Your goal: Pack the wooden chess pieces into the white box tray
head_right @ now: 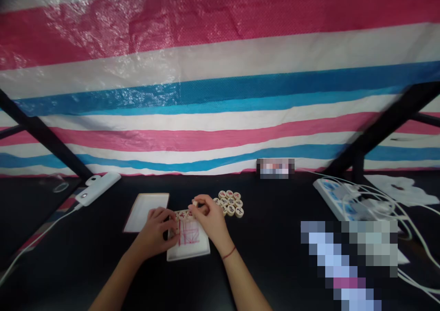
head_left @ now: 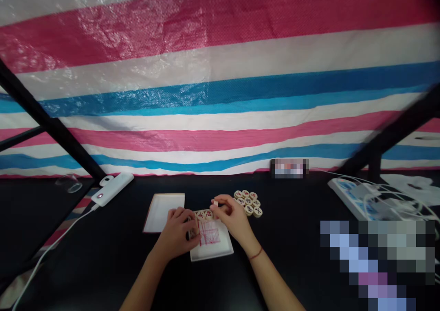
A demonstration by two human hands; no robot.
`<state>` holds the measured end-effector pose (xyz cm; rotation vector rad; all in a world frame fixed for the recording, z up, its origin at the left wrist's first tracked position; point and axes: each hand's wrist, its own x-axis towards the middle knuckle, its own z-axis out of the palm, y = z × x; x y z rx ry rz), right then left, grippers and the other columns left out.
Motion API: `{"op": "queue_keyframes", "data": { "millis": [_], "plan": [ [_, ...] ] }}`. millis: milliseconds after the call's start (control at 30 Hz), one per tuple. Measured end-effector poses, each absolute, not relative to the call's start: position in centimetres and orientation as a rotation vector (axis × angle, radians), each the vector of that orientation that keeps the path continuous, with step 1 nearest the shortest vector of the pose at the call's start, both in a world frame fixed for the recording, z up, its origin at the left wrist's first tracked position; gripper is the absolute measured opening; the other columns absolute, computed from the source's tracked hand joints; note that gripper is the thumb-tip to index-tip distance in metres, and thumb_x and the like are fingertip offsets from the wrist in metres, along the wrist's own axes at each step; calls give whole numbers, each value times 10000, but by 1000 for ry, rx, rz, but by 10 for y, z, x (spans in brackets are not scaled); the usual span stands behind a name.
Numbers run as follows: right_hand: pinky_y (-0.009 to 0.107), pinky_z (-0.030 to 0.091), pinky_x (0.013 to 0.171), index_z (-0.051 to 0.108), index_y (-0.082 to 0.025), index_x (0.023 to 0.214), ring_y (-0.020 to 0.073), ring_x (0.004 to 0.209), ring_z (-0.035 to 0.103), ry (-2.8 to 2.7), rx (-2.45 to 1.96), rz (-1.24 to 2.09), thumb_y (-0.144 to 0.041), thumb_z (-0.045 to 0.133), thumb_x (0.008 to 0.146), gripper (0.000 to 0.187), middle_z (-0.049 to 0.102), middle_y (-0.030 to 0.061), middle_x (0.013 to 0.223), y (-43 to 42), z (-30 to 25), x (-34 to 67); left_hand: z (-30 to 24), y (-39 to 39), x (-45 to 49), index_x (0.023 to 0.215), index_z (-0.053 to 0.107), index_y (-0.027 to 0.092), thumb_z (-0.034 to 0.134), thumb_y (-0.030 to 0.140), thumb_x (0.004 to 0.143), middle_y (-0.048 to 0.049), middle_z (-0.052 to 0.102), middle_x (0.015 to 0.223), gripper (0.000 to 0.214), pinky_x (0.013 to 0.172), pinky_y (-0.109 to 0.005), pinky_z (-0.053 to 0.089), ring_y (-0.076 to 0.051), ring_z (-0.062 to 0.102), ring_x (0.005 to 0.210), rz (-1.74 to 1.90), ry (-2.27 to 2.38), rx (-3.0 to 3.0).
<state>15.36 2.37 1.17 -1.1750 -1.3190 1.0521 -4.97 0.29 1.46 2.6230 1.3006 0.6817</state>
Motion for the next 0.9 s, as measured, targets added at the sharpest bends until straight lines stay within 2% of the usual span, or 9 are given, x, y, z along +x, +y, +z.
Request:
{"op": "queue_keyframes", "data": {
  "millis": [67,200,300,400,567,733,900],
  "plan": [
    [221,453,507,634,-188,933,101,533,535,-1441,-1152,1036,-339,667,772,223,625,-7,696,19,12,153,14,3,-50,721,610,215,648,194,704,-39,627,1002,46,826,-404,346,-229,520,934,668,1325,2606],
    [240,519,651,654,-201,946,117,746,603,-1696,-1019,930,-197,603,788,166,599,62,1028,6,13,150,15,2,-51,832,606,216,616,191,707,-70,583,1097,128,860,-425,355,-259,496,1010,657,1357,2566],
    [272,516,774,663,-217,973,127,829,604,-1890,-977,834,-100,559,786,244,585,60,1054,-1,14,144,18,2,-55,873,587,215,583,211,731,-76,569,1097,142,877,-423,364,-260,486,1022,702,1341,2544],
    [325,474,906,645,-221,996,175,1006,585,-2050,-974,729,-46,561,775,294,626,57,1072,-4,14,135,18,5,-60,870,576,210,528,196,763,-69,579,1053,118,876,-412,371,-247,488,1003,772,1372,2503],
    [362,464,900,615,-212,1032,210,1001,572,-2267,-1060,548,-84,593,804,262,648,65,1064,-7,14,127,12,11,-64,944,618,224,471,141,795,-50,627,1045,225,895,-421,359,-240,509,1024,820,1481,2484],
    [339,466,836,628,-203,915,215,941,581,-2377,-1172,442,-109,584,829,134,644,59,961,-7,15,125,5,16,-62,1047,649,246,485,145,835,-45,678,1085,286,908,-451,337,-256,517,1086,806,1558,2504],
    [340,456,808,614,-196,890,223,896,590,-2446,-1244,400,-127,561,849,96,662,57,916,-7,16,122,8,15,-57,1041,671,261,493,158,866,-30,707,1060,271,924,-461,321,-254,524,1101,710,1516,2514]
  ]
}}
